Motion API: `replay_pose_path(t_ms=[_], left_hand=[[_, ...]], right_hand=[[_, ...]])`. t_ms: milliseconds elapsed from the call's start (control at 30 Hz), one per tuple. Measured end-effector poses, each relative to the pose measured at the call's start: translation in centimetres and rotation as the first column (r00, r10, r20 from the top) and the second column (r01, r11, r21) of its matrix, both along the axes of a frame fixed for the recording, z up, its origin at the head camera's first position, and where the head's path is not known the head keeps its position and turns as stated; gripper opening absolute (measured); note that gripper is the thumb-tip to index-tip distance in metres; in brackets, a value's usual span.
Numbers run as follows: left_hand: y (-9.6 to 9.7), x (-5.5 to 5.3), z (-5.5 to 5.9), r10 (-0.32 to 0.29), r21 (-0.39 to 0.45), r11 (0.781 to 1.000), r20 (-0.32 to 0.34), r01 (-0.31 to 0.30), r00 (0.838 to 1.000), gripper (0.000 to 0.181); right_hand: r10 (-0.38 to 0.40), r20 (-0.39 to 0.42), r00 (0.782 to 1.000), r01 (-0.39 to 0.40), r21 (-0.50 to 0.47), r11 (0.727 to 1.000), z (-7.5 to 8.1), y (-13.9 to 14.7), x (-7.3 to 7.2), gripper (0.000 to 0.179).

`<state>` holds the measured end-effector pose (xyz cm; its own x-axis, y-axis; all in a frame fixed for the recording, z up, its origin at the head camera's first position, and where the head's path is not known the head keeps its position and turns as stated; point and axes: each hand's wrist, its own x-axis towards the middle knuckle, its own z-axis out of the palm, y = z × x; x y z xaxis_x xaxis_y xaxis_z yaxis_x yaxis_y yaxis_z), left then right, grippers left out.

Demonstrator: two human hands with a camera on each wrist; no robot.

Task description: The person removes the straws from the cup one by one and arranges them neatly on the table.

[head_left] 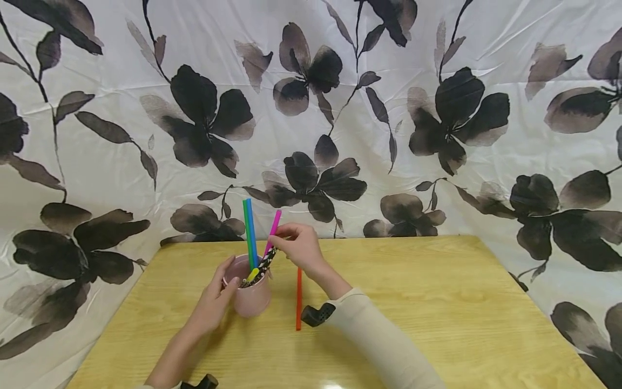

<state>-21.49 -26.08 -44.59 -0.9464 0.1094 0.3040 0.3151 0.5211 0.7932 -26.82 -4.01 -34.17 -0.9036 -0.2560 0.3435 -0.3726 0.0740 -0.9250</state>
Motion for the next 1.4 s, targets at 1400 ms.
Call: replay_pose_path(t_ms=[1400], left_hand=[[0.0, 0.1, -0.6, 0.022, -0.017, 1.000, -0.064, -0.023, 0.998, 0.047]], right_hand=[[-0.092, -0.075, 0.993, 0.069, -0.269, 0.961, 3.7, 6.6, -6.6, 0.025]])
